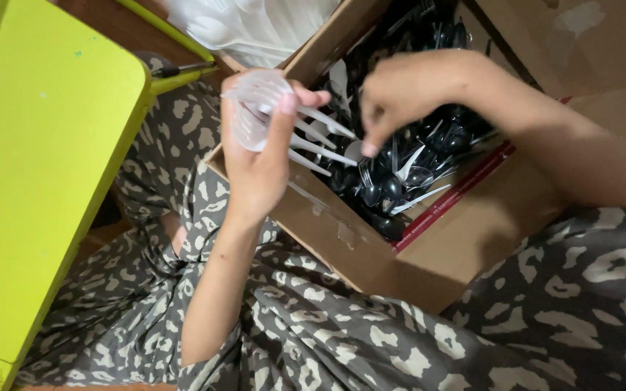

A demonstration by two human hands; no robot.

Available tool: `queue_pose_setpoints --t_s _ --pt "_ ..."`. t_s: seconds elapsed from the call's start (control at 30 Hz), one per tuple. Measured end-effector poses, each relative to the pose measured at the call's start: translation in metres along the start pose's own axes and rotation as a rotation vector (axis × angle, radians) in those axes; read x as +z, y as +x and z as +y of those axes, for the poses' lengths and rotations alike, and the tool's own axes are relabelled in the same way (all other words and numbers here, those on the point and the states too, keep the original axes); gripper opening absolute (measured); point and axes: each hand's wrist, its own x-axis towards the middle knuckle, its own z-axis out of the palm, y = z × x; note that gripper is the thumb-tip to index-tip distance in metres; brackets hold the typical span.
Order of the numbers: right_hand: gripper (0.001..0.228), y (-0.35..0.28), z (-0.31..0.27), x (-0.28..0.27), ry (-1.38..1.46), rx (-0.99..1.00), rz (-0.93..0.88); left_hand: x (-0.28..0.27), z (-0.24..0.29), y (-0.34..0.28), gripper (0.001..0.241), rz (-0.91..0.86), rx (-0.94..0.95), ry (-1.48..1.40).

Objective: Sorting plastic spoons and forks from a bulk box into plastic containers and then bagging them.

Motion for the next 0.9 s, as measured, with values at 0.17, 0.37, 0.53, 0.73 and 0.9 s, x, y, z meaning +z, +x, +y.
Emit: queue_pose_setpoints --t_s 0.17,0.37,0.53,0.73,0.9 --pt "0.058 0.05 0.037 0.088 -0.039 0.119 -0.984 0.003 0.007 0.003 0.023 0.181 -0.101 0.052" --pt "0.06 0.042 0.114 0.158 0.076 0.308 -0.295 0.001 0.009 0.004 0.031 0.212 -0.192 0.01" --pt "0.053 0.083 0.129 0.089 -0.216 0.301 -0.393 -0.003 0.004 -0.001 0.034 0.188 -0.221 -0.06" --pt "0.044 0.042 0.119 0.02 -0.168 0.331 0.032 -0.009 -0.002 -0.002 0.052 0.166 -0.218 -0.114" --pt "0.038 0.036 0.117 0.007 -0.065 0.176 0.172 -0.011 0.002 0.005 0.042 0.257 -0.254 -0.171"
